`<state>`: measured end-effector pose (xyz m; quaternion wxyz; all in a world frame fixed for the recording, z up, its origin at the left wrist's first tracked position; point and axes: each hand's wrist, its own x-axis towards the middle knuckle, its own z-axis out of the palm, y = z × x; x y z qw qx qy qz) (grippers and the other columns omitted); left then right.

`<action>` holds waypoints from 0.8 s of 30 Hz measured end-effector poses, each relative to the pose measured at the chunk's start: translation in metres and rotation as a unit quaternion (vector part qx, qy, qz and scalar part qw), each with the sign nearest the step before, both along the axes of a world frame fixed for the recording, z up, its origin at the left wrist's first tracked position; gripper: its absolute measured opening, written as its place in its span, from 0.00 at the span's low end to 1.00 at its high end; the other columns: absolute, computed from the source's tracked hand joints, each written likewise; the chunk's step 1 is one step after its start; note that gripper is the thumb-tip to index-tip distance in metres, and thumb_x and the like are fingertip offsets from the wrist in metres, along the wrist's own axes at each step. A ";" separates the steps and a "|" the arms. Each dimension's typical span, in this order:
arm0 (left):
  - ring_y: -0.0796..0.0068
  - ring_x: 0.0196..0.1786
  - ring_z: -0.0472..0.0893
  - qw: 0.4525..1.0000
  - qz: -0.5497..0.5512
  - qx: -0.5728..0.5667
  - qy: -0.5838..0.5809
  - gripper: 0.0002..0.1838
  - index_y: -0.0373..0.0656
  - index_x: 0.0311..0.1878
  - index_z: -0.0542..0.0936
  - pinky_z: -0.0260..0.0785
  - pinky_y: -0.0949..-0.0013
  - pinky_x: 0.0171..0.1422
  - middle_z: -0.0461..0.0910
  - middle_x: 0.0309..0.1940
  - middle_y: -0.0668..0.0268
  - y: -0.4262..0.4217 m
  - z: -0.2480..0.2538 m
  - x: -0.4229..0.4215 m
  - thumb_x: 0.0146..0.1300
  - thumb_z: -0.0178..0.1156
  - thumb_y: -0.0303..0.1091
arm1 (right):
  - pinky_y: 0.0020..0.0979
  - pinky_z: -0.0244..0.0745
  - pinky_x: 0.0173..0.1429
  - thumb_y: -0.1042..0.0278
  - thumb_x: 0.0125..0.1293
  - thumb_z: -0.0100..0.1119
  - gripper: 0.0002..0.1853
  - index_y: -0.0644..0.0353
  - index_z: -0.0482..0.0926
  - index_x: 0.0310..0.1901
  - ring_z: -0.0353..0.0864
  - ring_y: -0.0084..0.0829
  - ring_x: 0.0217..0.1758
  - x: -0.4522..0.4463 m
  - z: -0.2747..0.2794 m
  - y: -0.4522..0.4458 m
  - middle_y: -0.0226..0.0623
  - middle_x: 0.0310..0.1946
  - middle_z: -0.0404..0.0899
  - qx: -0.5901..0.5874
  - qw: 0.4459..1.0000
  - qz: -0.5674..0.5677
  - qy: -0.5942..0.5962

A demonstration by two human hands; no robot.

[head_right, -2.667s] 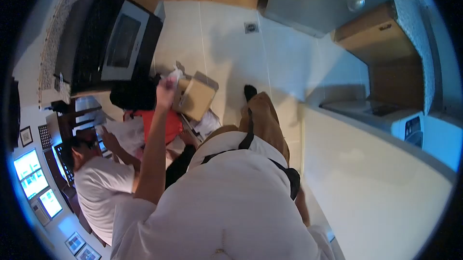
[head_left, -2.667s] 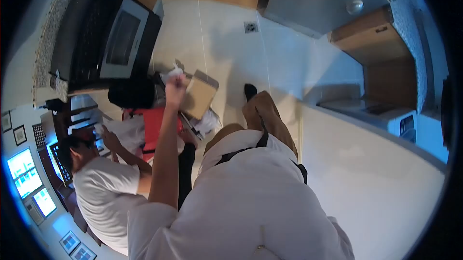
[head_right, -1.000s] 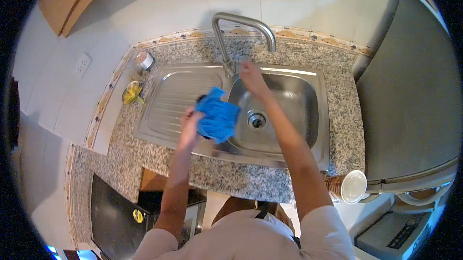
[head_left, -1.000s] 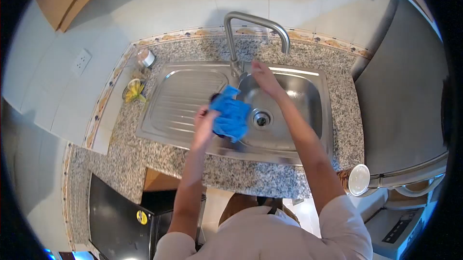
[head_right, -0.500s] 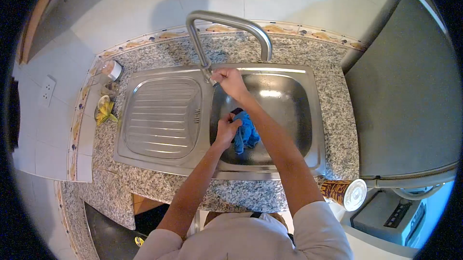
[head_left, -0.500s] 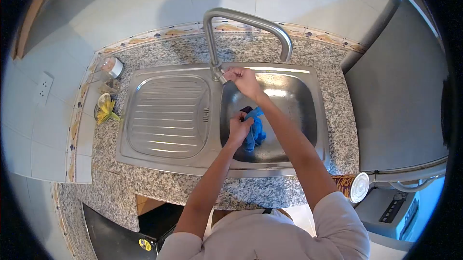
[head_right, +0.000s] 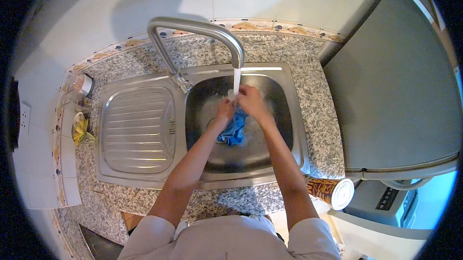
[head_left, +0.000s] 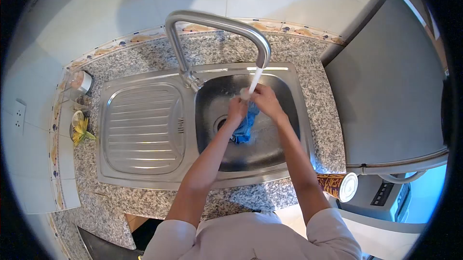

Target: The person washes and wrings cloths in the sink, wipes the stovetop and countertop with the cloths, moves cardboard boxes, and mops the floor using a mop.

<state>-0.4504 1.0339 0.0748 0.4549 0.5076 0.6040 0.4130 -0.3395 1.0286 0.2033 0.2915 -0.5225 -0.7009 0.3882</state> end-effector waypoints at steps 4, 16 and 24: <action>0.72 0.35 0.76 0.965 0.032 0.010 -0.261 0.16 0.35 0.39 0.79 0.67 0.66 0.38 0.79 0.33 0.58 -0.011 0.035 -0.002 0.62 0.50 0.40 | 0.33 0.72 0.37 0.59 0.59 0.56 0.16 0.65 0.77 0.39 0.79 0.33 0.29 0.009 -0.083 0.003 0.42 0.26 0.79 0.068 0.986 -0.122 0.089; 0.77 0.38 0.73 0.926 0.130 -0.135 -0.328 0.20 0.39 0.43 0.78 0.67 0.72 0.44 0.77 0.36 0.65 -0.036 0.029 -0.007 0.66 0.48 0.48 | 0.37 0.70 0.37 0.52 0.57 0.57 0.19 0.63 0.75 0.38 0.77 0.47 0.34 -0.010 -0.147 0.006 0.49 0.32 0.78 0.043 0.978 -0.201 0.038; 0.79 0.29 0.72 0.918 0.177 -0.128 -0.332 0.21 0.41 0.38 0.79 0.66 0.72 0.34 0.75 0.26 0.71 -0.028 -0.003 0.001 0.65 0.50 0.52 | 0.42 0.70 0.44 0.48 0.55 0.57 0.24 0.63 0.77 0.41 0.78 0.49 0.39 -0.043 -0.059 -0.041 0.52 0.34 0.78 0.105 0.970 -0.210 -0.067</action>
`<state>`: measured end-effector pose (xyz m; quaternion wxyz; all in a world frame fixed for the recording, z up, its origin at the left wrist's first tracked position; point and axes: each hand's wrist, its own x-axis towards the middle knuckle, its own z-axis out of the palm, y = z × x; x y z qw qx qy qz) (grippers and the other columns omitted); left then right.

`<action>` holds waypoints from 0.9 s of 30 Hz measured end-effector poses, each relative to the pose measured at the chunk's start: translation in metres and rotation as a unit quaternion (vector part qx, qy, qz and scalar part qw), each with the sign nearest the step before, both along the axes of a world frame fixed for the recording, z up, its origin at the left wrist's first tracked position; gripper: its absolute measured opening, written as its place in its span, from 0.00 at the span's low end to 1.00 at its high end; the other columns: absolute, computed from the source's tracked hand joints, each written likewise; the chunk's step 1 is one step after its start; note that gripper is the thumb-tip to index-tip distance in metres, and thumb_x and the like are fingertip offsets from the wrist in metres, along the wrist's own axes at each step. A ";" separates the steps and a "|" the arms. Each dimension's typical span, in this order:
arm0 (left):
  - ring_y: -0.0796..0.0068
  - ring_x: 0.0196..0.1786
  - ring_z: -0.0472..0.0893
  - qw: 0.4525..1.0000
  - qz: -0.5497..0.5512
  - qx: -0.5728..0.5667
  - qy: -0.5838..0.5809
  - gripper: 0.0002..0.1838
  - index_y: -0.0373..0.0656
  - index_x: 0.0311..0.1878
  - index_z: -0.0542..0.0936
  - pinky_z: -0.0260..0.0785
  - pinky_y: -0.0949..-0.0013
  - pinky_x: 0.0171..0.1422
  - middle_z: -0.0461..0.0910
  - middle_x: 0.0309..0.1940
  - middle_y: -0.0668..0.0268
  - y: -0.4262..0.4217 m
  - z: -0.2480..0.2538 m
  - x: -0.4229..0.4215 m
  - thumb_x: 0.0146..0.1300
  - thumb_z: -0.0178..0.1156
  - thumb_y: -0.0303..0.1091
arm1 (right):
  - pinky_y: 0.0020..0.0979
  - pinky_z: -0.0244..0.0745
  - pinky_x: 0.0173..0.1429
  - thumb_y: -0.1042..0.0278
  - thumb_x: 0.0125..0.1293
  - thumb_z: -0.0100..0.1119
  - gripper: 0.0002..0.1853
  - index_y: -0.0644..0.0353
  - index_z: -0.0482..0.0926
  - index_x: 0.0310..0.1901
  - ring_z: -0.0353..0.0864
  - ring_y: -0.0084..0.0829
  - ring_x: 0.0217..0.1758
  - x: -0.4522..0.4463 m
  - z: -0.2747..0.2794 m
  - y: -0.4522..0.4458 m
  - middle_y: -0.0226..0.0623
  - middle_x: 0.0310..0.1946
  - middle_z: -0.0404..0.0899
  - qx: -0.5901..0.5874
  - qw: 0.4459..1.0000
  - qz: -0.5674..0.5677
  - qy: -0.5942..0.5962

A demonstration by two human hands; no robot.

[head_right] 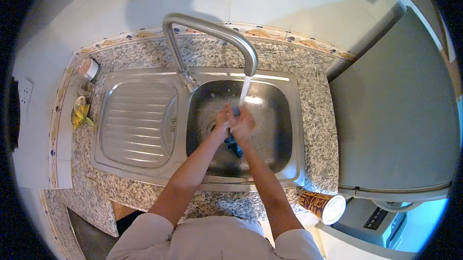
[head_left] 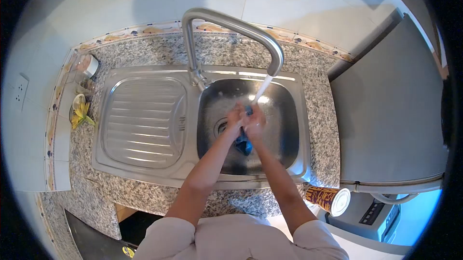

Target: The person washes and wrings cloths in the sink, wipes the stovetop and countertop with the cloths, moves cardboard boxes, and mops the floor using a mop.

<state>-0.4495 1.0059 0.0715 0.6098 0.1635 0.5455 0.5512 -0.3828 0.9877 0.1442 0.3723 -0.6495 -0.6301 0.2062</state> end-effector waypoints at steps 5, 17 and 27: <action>0.78 0.37 0.75 0.989 -0.104 0.050 -0.095 0.23 0.39 0.43 0.78 0.67 0.73 0.44 0.78 0.33 0.67 -0.020 0.031 -0.025 0.63 0.52 0.52 | 0.30 0.72 0.35 0.61 0.59 0.57 0.12 0.62 0.78 0.35 0.78 0.29 0.29 0.044 -0.025 0.044 0.35 0.26 0.79 -0.140 0.913 0.099 0.369; 0.73 0.40 0.78 0.932 -0.081 0.109 -0.336 0.22 0.41 0.38 0.78 0.69 0.67 0.43 0.79 0.34 0.65 -0.007 -0.059 -0.017 0.64 0.50 0.53 | 0.41 0.72 0.35 0.61 0.53 0.60 0.11 0.61 0.77 0.27 0.79 0.47 0.28 0.004 -0.011 -0.013 0.44 0.23 0.77 0.093 0.984 0.150 -0.017; 0.46 0.47 0.76 0.798 -0.310 0.052 0.515 0.21 0.45 0.46 0.78 0.67 0.51 0.50 0.78 0.41 0.49 -0.044 -0.029 -0.026 0.61 0.50 0.51 | 0.44 0.62 0.63 0.66 0.53 0.55 0.27 0.63 0.65 0.56 0.64 0.54 0.61 0.013 -0.011 0.033 0.51 0.59 0.64 -0.203 0.917 0.255 -0.230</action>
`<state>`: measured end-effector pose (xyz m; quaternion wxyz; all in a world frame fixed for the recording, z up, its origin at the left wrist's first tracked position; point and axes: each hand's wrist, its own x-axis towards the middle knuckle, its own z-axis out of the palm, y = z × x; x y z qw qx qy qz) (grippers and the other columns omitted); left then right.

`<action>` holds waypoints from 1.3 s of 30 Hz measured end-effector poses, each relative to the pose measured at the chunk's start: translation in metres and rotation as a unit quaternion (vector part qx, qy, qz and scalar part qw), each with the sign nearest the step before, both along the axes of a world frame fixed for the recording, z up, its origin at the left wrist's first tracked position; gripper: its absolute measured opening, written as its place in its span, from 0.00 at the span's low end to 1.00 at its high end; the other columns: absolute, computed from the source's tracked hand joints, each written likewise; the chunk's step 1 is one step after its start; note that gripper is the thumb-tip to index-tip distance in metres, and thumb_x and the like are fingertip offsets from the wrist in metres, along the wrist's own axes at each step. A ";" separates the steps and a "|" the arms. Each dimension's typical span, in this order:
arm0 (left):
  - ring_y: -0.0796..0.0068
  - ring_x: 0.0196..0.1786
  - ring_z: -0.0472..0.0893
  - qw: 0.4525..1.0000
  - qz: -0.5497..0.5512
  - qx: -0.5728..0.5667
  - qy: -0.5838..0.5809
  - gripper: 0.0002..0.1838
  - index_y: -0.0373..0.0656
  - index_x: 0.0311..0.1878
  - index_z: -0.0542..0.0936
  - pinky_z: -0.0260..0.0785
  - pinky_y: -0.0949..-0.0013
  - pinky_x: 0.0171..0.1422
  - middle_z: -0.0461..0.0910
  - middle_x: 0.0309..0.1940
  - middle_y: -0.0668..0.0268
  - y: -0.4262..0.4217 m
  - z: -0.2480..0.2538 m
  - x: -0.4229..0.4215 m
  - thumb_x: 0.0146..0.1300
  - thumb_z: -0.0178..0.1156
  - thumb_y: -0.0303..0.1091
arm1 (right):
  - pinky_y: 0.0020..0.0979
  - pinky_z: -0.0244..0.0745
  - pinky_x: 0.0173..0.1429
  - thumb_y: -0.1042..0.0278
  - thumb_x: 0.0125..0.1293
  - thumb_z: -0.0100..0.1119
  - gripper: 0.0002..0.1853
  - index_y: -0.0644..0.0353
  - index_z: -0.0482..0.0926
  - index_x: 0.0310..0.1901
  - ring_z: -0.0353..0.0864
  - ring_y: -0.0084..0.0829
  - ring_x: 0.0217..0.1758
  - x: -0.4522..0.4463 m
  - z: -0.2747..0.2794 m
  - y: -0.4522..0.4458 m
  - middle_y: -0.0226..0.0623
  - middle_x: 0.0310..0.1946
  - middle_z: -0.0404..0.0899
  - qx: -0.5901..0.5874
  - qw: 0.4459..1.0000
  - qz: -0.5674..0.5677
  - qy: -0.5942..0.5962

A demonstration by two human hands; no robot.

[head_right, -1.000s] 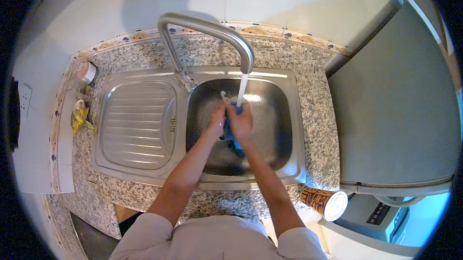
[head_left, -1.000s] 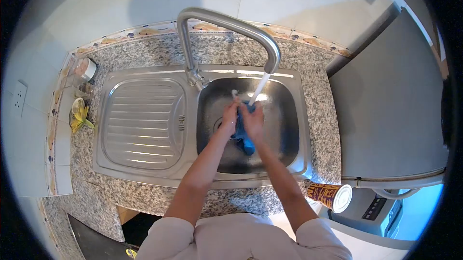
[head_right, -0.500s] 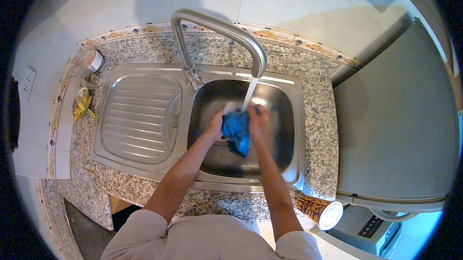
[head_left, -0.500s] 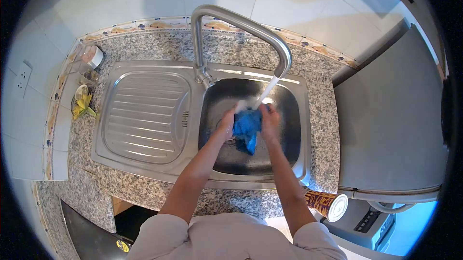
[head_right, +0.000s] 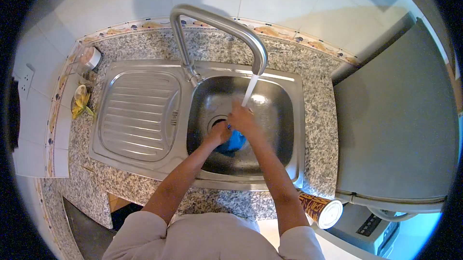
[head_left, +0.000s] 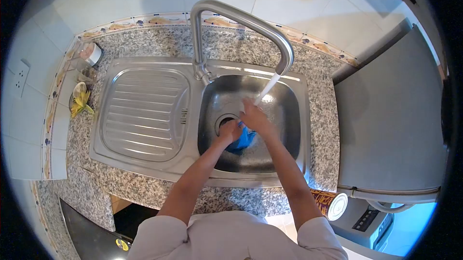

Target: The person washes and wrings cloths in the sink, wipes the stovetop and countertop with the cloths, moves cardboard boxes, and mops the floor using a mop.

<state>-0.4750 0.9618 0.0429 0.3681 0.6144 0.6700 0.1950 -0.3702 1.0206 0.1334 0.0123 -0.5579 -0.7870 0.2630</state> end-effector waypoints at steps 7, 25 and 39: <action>0.45 0.48 0.75 0.998 -0.045 -0.032 0.018 0.23 0.35 0.45 0.77 0.66 0.52 0.54 0.77 0.42 0.44 -0.002 -0.024 0.007 0.57 0.56 0.47 | 0.49 0.51 0.69 0.70 0.53 0.51 0.36 0.66 0.51 0.65 0.45 0.43 0.72 -0.063 -0.004 0.036 0.45 0.69 0.47 0.248 0.967 0.048 -0.034; 0.80 0.21 0.68 0.828 0.255 -0.006 -0.499 0.25 0.44 0.20 0.77 0.64 0.67 0.28 0.71 0.17 0.70 0.036 0.059 0.001 0.59 0.55 0.57 | 0.37 0.68 0.37 0.55 0.61 0.50 0.18 0.65 0.78 0.32 0.73 0.31 0.26 0.006 -0.028 -0.045 0.45 0.24 0.76 -0.054 0.827 -0.347 0.439; 0.53 0.45 0.75 0.950 0.033 0.295 -0.100 0.14 0.41 0.42 0.77 0.66 0.58 0.50 0.77 0.38 0.54 -0.001 0.012 0.000 0.58 0.55 0.41 | 0.39 0.73 0.42 0.64 0.61 0.53 0.17 0.61 0.69 0.51 0.79 0.44 0.41 -0.066 0.038 -0.015 0.49 0.40 0.76 0.119 0.930 -0.047 0.346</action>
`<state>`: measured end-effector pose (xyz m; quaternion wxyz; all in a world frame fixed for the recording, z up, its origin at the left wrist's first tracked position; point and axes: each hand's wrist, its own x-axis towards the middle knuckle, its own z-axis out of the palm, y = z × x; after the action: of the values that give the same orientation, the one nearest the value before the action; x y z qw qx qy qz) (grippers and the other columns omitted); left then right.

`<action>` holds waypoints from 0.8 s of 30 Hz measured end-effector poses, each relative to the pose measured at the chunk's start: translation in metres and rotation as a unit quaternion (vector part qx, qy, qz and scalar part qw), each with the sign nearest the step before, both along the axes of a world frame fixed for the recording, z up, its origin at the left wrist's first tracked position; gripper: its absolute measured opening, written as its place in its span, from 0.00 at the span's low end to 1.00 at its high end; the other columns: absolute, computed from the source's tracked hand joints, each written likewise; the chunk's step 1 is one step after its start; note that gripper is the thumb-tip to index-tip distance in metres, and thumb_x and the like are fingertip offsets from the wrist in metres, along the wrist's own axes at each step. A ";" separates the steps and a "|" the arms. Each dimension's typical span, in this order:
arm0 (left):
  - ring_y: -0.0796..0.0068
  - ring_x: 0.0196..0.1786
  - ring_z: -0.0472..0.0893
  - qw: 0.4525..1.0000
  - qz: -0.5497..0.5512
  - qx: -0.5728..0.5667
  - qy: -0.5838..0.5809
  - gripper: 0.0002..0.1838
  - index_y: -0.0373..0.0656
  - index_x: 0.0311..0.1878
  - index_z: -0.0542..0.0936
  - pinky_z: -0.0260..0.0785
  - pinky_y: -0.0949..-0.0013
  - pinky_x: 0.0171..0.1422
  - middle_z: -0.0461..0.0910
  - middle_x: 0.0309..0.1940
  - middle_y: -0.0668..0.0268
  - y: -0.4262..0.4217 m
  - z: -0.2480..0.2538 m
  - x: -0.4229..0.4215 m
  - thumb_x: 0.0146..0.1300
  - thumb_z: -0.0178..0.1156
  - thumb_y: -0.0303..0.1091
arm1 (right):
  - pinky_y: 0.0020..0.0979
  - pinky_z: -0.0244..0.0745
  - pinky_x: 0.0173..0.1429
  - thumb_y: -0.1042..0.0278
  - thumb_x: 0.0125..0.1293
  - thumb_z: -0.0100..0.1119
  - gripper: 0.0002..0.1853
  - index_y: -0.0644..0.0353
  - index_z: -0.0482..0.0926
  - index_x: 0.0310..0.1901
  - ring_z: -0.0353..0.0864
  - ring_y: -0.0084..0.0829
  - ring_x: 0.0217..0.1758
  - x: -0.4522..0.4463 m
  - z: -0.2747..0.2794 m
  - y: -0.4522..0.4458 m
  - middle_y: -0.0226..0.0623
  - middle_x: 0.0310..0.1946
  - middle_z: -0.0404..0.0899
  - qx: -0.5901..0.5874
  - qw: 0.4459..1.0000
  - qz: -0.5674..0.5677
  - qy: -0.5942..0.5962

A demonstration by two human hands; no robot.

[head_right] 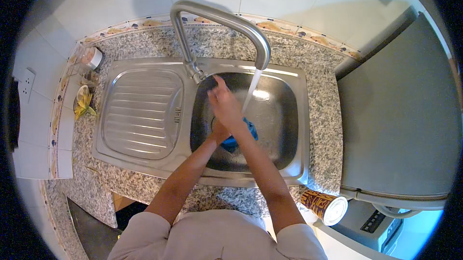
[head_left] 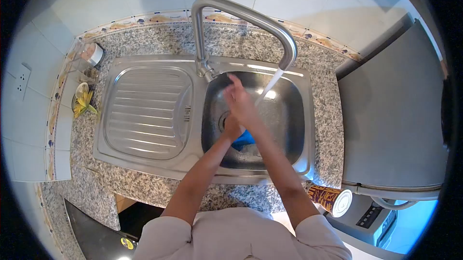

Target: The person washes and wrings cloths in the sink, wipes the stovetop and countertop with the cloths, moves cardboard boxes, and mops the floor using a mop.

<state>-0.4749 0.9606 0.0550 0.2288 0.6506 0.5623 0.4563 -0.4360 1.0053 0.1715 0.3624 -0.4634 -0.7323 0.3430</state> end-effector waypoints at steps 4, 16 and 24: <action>0.60 0.34 0.76 0.995 -0.060 0.072 0.033 0.14 0.39 0.32 0.78 0.66 0.61 0.39 0.78 0.32 0.54 0.030 0.029 0.014 0.57 0.59 0.42 | 0.25 0.69 0.33 0.72 0.65 0.50 0.08 0.61 0.74 0.45 0.72 0.22 0.26 -0.036 0.027 0.019 0.36 0.24 0.73 0.043 0.995 -0.016 0.094; 0.65 0.20 0.74 0.994 0.004 -0.058 -0.090 0.16 0.37 0.28 0.80 0.63 0.59 0.27 0.77 0.17 0.56 0.067 0.038 0.025 0.57 0.59 0.43 | 0.41 0.72 0.42 0.74 0.60 0.53 0.06 0.65 0.75 0.37 0.77 0.51 0.39 -0.035 0.021 0.024 0.52 0.33 0.77 0.098 0.990 -0.025 0.096; 0.59 0.27 0.78 0.973 -0.004 -0.212 0.087 0.19 0.38 0.35 0.80 0.66 0.59 0.32 0.78 0.23 0.51 0.047 0.055 0.045 0.59 0.55 0.48 | 0.36 0.72 0.35 0.75 0.60 0.53 0.06 0.63 0.76 0.38 0.79 0.44 0.30 -0.053 0.029 0.044 0.46 0.26 0.78 0.156 0.986 -0.030 0.046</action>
<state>-0.4297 1.0071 0.1102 0.3138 0.6266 0.6615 0.2671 -0.4888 1.0496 0.2001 0.4740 -0.4063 -0.7451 0.2346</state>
